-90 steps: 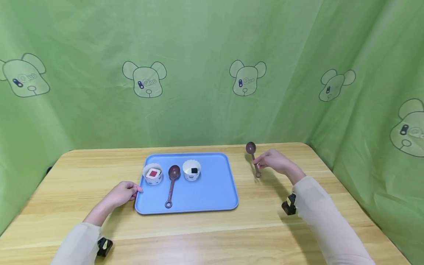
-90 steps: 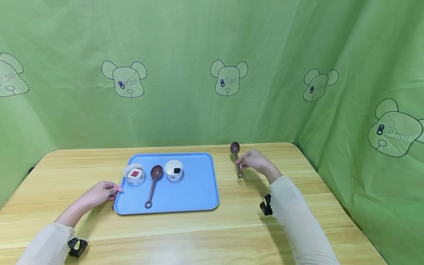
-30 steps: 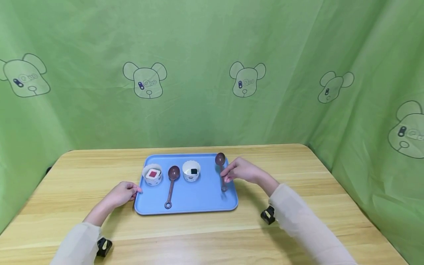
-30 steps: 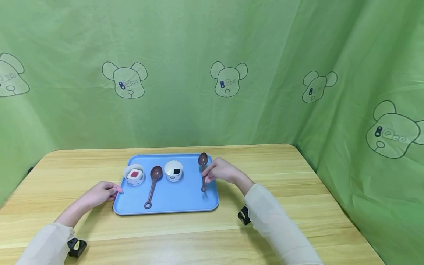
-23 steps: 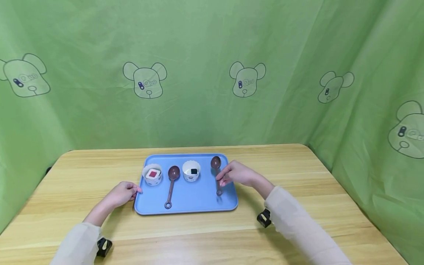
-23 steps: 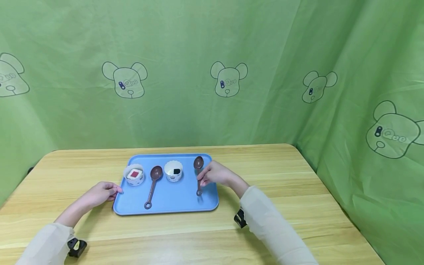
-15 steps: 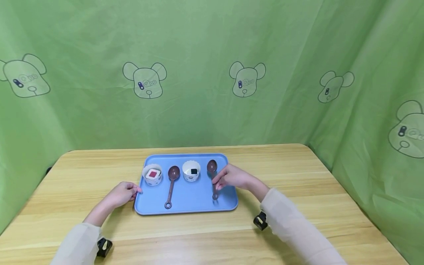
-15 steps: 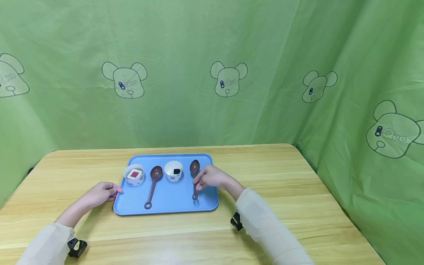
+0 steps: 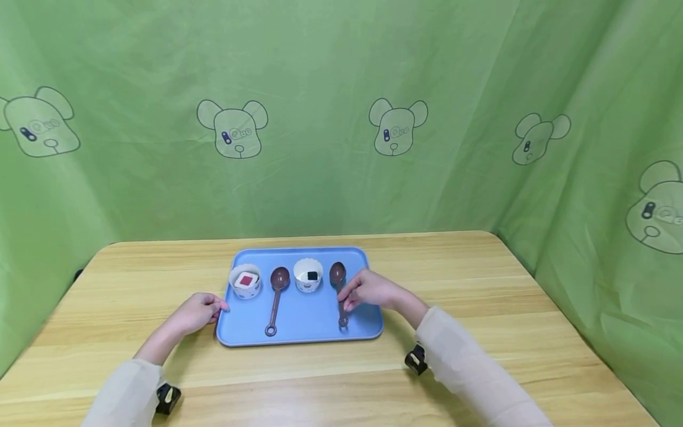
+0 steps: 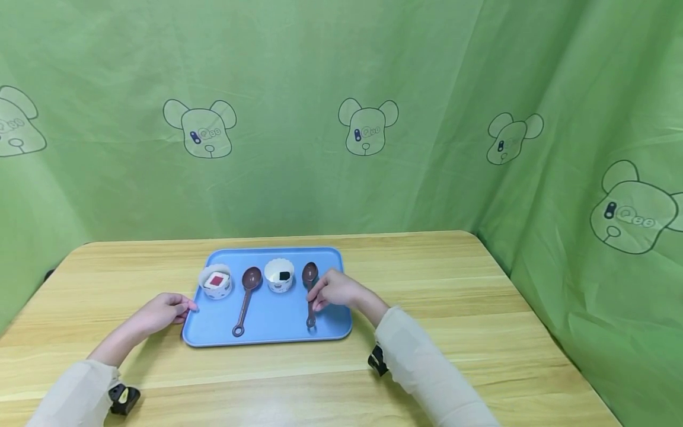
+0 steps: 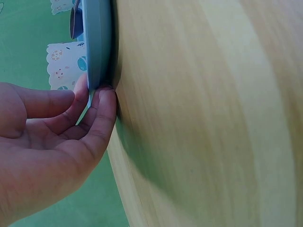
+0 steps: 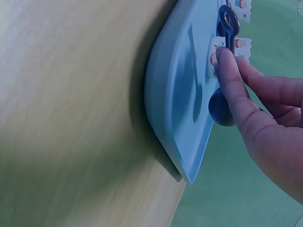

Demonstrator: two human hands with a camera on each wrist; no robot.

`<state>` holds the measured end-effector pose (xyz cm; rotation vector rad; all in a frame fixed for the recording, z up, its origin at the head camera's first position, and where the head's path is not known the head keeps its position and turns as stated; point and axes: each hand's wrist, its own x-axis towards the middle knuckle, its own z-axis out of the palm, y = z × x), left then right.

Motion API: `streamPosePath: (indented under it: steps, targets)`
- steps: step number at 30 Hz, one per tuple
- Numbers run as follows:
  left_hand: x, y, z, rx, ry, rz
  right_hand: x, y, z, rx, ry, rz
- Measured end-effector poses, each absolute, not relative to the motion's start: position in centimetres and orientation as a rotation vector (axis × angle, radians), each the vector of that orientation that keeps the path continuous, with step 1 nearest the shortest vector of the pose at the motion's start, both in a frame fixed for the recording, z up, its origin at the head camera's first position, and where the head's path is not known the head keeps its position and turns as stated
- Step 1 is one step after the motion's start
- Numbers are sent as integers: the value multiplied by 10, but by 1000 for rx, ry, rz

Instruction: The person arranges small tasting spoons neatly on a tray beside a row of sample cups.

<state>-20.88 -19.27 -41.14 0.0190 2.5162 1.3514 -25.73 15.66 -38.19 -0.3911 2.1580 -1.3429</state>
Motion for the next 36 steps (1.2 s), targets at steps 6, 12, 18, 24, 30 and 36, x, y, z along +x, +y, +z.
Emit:
streamPosePath:
  steps: [6,12,18,24,30,36]
  targets:
    - [-208,-192,-412,16,2525,1347,-257,155,-386,-390,2156,-1330]
    - [-209,-193,-413,13,2533,1344,-257,153,-389,-393,2136,-1348]
    - [-209,-193,-412,7,2527,1351,-256,150,-391,-397,2137,-1353]
    - [-208,-192,-412,22,2536,1345,-256,148,-396,-393,2114,-1375]
    - [-208,-192,-412,26,2534,1345,-257,147,-400,-386,2104,-1387]
    - [-209,-192,-412,30,2535,1346,-257,146,-401,-381,2132,-1366]
